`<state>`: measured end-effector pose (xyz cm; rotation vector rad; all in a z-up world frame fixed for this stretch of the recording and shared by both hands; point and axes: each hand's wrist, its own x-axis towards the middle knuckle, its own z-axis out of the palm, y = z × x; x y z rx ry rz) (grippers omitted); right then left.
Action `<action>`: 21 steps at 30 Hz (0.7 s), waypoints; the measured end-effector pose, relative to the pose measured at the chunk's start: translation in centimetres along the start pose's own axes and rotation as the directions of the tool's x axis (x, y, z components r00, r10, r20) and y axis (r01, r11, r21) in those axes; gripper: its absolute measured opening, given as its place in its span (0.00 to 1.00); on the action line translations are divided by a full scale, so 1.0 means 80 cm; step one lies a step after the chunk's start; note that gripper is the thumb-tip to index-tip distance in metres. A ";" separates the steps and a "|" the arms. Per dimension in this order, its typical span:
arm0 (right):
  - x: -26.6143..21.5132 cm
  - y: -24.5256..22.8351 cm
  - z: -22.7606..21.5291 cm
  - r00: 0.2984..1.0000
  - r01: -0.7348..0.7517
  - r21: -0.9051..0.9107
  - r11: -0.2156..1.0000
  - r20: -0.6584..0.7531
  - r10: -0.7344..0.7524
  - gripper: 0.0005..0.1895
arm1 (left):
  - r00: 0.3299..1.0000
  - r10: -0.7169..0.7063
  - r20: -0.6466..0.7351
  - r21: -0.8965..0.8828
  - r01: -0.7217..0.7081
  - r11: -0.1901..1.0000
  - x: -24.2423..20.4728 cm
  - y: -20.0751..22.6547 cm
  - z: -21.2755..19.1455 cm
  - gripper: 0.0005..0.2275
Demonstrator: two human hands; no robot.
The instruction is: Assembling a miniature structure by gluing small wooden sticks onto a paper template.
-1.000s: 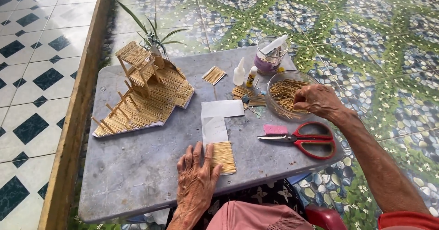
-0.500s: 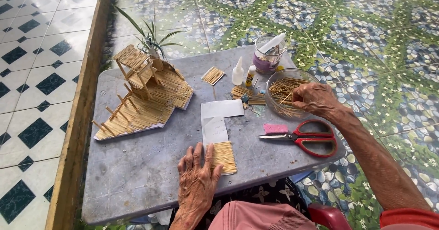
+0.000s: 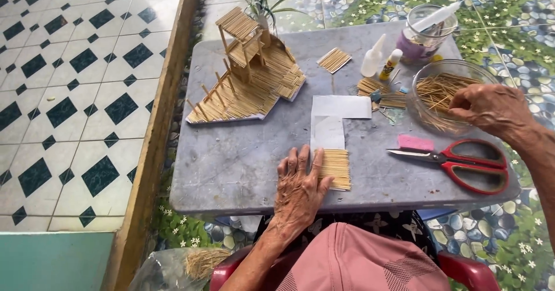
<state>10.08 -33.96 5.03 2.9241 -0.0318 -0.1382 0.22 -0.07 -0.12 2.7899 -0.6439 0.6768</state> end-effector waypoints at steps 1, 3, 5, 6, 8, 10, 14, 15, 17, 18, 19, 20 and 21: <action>0.001 0.002 0.003 1.000 -0.029 0.010 1.000 0.003 0.029 0.10 | 1.000 0.004 -0.010 0.008 -0.003 1.000 0.000 0.000 0.001 0.24; 0.002 0.003 0.007 1.000 -0.021 -0.027 0.999 -0.008 0.021 0.10 | 1.000 -0.003 -0.001 -0.017 0.003 1.000 0.000 0.000 -0.002 0.23; 0.002 0.003 0.008 1.000 -0.016 -0.063 0.998 -0.017 0.015 0.10 | 1.000 -0.008 0.009 -0.044 0.008 0.999 0.000 0.000 -0.003 0.22; 0.001 0.002 0.007 1.000 -0.023 -0.044 0.999 -0.012 0.023 0.09 | 1.000 -0.005 -0.001 -0.032 0.005 0.999 0.000 0.000 -0.003 0.23; 0.001 0.001 0.007 1.000 -0.027 -0.026 0.999 -0.005 0.027 0.09 | 1.000 -0.007 -0.010 -0.020 0.007 1.000 0.000 0.000 -0.002 0.23; 0.000 0.003 0.008 0.999 -0.054 0.046 0.997 -0.005 0.054 0.09 | 1.000 0.004 -0.016 -0.056 -0.005 0.998 -0.001 -0.001 -0.002 0.23; 0.003 0.007 0.016 0.998 -0.052 0.067 0.996 -0.022 0.054 0.11 | 1.000 0.001 -0.012 -0.047 -0.002 0.999 0.000 -0.001 -0.004 0.23; 0.002 0.005 0.014 0.998 -0.056 0.093 0.994 -0.024 0.058 0.10 | 1.000 0.001 -0.016 -0.049 -0.002 0.999 0.000 -0.001 -0.003 0.23; -0.001 0.005 0.012 0.998 -0.059 0.115 0.992 -0.023 0.062 0.10 | 1.000 -0.002 -0.021 -0.054 0.001 0.999 0.000 0.000 -0.003 0.23; -0.001 0.005 0.011 0.999 -0.041 0.149 0.988 -0.028 0.046 0.09 | 1.000 0.001 -0.015 -0.065 -0.002 0.998 0.000 0.000 -0.005 0.22; -0.002 0.004 0.010 0.999 -0.024 0.183 0.983 -0.033 0.030 0.07 | 1.000 0.003 -0.010 -0.076 -0.004 0.997 0.000 -0.001 -0.006 0.22; -0.003 0.006 0.015 0.999 -0.021 0.182 0.983 -0.033 0.027 0.07 | 1.000 0.000 -0.010 -0.076 -0.001 0.997 0.000 -0.001 -0.006 0.22; -0.004 0.007 0.020 0.991 0.040 0.117 0.992 -0.135 -0.025 0.06 | 1.000 -0.003 -0.004 -0.060 0.002 0.998 0.000 -0.001 -0.006 0.22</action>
